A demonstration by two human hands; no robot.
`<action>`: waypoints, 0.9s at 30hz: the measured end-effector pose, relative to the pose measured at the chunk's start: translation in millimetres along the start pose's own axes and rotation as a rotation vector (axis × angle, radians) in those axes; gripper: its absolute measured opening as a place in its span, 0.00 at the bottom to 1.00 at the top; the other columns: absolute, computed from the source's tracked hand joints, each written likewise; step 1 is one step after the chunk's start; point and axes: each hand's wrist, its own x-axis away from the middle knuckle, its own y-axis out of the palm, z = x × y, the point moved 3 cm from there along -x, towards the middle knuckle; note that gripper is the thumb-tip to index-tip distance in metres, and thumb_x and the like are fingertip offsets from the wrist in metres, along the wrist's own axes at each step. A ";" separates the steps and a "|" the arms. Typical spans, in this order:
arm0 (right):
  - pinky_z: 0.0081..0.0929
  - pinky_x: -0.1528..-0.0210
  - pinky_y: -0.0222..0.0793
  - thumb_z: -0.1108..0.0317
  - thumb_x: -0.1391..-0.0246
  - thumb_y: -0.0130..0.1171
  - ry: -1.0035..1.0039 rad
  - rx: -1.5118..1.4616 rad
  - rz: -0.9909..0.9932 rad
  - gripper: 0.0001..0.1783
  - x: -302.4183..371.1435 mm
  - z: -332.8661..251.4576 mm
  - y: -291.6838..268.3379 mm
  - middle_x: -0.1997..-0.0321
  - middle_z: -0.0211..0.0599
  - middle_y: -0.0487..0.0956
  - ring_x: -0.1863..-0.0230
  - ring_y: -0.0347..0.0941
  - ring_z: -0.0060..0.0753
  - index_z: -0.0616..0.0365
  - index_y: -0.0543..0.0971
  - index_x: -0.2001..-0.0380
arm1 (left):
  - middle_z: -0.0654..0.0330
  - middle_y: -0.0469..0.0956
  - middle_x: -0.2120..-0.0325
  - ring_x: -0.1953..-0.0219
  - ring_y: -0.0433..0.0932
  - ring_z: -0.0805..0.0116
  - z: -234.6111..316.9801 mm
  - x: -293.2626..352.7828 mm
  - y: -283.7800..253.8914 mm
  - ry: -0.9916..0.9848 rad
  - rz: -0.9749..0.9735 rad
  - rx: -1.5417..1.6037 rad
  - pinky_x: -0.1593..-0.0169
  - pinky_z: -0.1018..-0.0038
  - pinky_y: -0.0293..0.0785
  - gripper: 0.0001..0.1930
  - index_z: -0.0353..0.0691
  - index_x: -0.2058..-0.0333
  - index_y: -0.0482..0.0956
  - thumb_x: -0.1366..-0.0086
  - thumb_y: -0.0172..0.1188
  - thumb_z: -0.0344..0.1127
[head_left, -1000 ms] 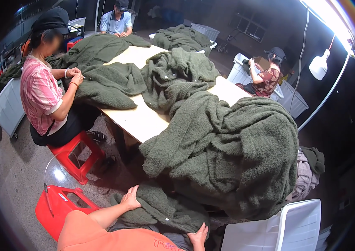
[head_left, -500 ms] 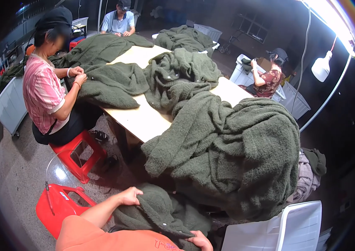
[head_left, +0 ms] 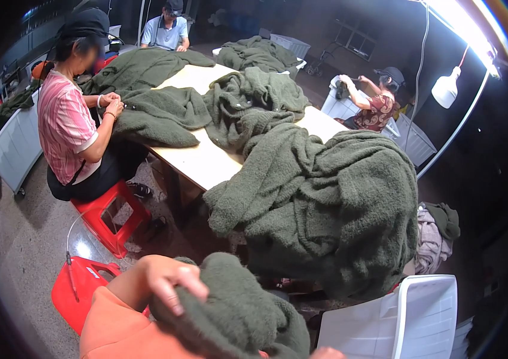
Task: Inspecting and checking the quality of green fleece garments at a garment factory.
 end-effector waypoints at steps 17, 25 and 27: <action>0.30 0.82 0.55 0.55 0.62 0.62 1.219 1.015 0.829 0.23 153.0 197.6 -78.8 0.89 0.49 0.59 0.84 0.52 0.17 0.65 0.67 0.86 | 0.67 0.70 0.85 0.78 0.66 0.80 -246.5 46.9 46.0 -0.895 0.889 0.123 0.72 0.77 0.64 0.20 0.35 0.80 0.76 0.50 0.60 0.51; 0.34 0.74 0.63 0.56 0.63 0.62 1.270 1.497 0.601 0.18 86.4 168.8 -54.5 0.78 0.44 0.71 0.75 0.69 0.36 0.61 0.72 0.79 | 0.61 0.77 0.75 0.71 0.71 0.78 -259.1 58.7 44.9 -0.993 0.906 0.200 0.65 0.78 0.68 0.21 0.35 0.68 0.78 0.51 0.62 0.48; 0.37 0.66 0.65 0.61 0.65 0.61 1.178 1.754 0.426 0.16 56.4 166.3 -44.1 0.68 0.42 0.73 0.66 0.69 0.42 0.57 0.72 0.72 | 0.61 0.77 0.75 0.72 0.72 0.78 -252.7 61.1 46.6 -1.001 0.979 0.227 0.65 0.77 0.68 0.21 0.34 0.67 0.78 0.51 0.62 0.48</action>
